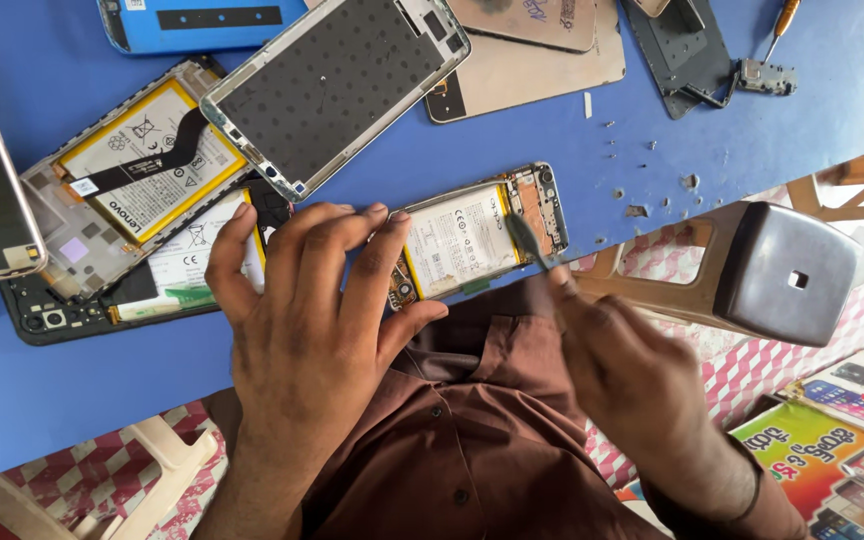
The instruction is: The person uses a metal prying tool and a screwdriver to work on a disassembled smartphone. They pry along the edges of the phone's frame and remove small screws from the internal components, placing them on the table.
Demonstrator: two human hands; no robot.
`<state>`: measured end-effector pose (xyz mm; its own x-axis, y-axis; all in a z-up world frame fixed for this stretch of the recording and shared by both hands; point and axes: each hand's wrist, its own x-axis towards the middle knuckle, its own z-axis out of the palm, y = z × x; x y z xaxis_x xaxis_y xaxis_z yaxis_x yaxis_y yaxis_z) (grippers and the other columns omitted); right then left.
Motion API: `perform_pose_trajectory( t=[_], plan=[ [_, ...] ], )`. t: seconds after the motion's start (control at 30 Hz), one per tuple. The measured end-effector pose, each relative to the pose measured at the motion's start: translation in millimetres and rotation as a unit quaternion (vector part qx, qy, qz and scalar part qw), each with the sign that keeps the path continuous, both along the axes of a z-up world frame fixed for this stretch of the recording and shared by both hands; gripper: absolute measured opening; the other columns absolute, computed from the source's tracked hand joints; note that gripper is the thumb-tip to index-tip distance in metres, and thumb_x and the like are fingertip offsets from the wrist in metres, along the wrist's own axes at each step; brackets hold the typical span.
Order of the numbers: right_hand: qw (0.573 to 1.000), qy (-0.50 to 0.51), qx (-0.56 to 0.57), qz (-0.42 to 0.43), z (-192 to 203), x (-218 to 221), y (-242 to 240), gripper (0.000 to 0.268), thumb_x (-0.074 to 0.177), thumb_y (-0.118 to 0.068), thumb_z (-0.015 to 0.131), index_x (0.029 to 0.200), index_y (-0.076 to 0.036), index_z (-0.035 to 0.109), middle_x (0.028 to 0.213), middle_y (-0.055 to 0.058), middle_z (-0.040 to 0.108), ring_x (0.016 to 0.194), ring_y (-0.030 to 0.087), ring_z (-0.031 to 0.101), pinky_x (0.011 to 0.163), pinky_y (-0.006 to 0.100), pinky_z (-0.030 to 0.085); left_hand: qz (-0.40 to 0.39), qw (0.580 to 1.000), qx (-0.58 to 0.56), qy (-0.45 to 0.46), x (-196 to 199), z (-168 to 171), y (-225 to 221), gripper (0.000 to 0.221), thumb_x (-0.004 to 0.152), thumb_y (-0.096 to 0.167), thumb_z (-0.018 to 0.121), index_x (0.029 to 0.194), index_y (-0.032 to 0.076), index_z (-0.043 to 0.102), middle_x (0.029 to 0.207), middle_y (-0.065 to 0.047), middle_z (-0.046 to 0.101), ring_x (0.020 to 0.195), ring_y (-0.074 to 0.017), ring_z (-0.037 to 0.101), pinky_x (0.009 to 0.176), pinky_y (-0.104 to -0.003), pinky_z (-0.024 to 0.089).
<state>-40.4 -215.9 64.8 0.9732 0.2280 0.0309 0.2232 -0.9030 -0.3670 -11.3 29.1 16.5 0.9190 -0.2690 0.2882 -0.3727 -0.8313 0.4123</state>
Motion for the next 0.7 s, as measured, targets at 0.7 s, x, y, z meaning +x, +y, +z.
perform_pose_trajectory(
  t=[0.7],
  plan=[
    [0.997, 0.050, 0.059, -0.018, -5, -6, -13, 0.039, 0.093, 0.002, 0.069, 0.132, -0.003, 0.065, 0.075, 0.009, 0.059, 0.055, 0.018, 0.059, 0.052, 0.037, 0.047, -0.007, 1.000, -0.003, 0.025, 4, 8, -2, 0.065, 0.087, 0.054, 0.080, 0.132, 0.007, 0.072, 0.122, -0.005, 0.062, 0.122, -0.0230, 0.060, 0.117, -0.063, 0.021]
  ],
)
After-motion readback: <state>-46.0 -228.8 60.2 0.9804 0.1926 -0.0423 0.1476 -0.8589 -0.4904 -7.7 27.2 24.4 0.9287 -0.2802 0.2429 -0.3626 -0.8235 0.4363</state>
